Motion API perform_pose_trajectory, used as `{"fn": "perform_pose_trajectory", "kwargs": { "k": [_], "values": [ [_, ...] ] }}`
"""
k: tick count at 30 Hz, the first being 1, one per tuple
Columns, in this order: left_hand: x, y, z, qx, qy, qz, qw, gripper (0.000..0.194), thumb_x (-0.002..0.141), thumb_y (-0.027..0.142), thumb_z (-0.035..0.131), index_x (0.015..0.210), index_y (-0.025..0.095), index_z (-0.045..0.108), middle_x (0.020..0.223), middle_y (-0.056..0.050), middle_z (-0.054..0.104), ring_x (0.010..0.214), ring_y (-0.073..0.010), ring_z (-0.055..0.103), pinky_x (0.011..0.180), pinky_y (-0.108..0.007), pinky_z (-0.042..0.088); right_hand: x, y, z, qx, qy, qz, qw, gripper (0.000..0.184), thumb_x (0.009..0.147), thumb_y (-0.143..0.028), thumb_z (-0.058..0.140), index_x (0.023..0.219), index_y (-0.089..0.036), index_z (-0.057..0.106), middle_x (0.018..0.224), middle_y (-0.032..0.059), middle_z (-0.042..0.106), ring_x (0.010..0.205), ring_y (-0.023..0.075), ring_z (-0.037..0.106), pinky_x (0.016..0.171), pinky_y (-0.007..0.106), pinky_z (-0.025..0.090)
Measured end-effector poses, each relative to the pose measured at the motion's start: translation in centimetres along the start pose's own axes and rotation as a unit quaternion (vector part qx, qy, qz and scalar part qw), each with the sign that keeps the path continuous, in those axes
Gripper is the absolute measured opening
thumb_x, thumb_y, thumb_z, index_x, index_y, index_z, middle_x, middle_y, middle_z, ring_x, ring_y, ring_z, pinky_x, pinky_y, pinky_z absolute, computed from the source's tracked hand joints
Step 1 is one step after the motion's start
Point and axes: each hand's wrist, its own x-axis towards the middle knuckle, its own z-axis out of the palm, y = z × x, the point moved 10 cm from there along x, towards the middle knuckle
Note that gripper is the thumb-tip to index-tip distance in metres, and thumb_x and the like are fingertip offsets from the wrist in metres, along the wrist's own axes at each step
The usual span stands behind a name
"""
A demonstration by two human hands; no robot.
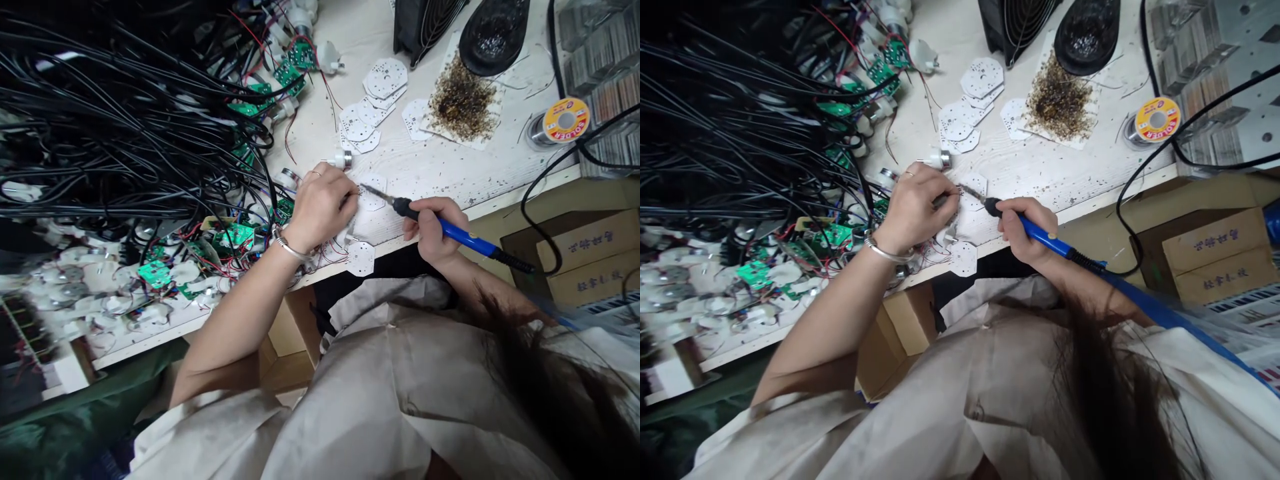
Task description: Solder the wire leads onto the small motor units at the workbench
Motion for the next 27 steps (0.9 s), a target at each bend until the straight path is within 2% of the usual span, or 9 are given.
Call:
{"fn": "perform_pose_trajectory", "kwargs": {
  "k": [4, 11, 27],
  "values": [
    [0.07, -0.23, 0.11, -0.032, -0.022, -0.002, 0.999, 0.016, 0.097, 0.022, 0.053, 0.088, 0.021, 0.067, 0.089, -0.006, 0.066, 0.092, -0.0239, 0.058, 0.092, -0.045, 0.051, 0.14, 0.55, -0.19, -0.010, 0.002, 0.030, 1.000, 0.023, 0.102, -0.045, 0.061, 0.099, -0.026, 0.074, 0.055, -0.0089, 0.064, 0.038, 0.0053, 0.051, 0.044, 0.019, 0.043],
    [0.17, 0.33, 0.12, 0.012, -0.047, 0.022, 0.999, 0.021, 0.098, 0.021, 0.048, 0.091, 0.018, 0.067, 0.090, -0.008, 0.065, 0.094, -0.0244, 0.059, 0.093, -0.044, 0.052, 0.56, 0.71, -0.22, -0.029, 0.020, 0.056, 0.998, 0.033, 0.100, -0.053, 0.061, 0.093, -0.023, 0.073, 0.052, -0.0079, 0.063, 0.039, 0.0066, 0.052, 0.046, 0.020, 0.044],
    [-0.02, 0.45, 0.29, 0.040, -0.045, 0.016, 0.998, 0.023, 0.100, 0.021, 0.048, 0.090, 0.017, 0.068, 0.093, -0.011, 0.065, 0.097, -0.0273, 0.058, 0.093, -0.046, 0.054, 0.96, 0.65, 0.32, -0.035, -0.006, 0.063, 0.997, 0.034, 0.100, -0.055, 0.062, 0.091, -0.024, 0.071, 0.053, -0.0089, 0.062, 0.038, 0.0050, 0.050, 0.046, 0.020, 0.045]
  ]
}}
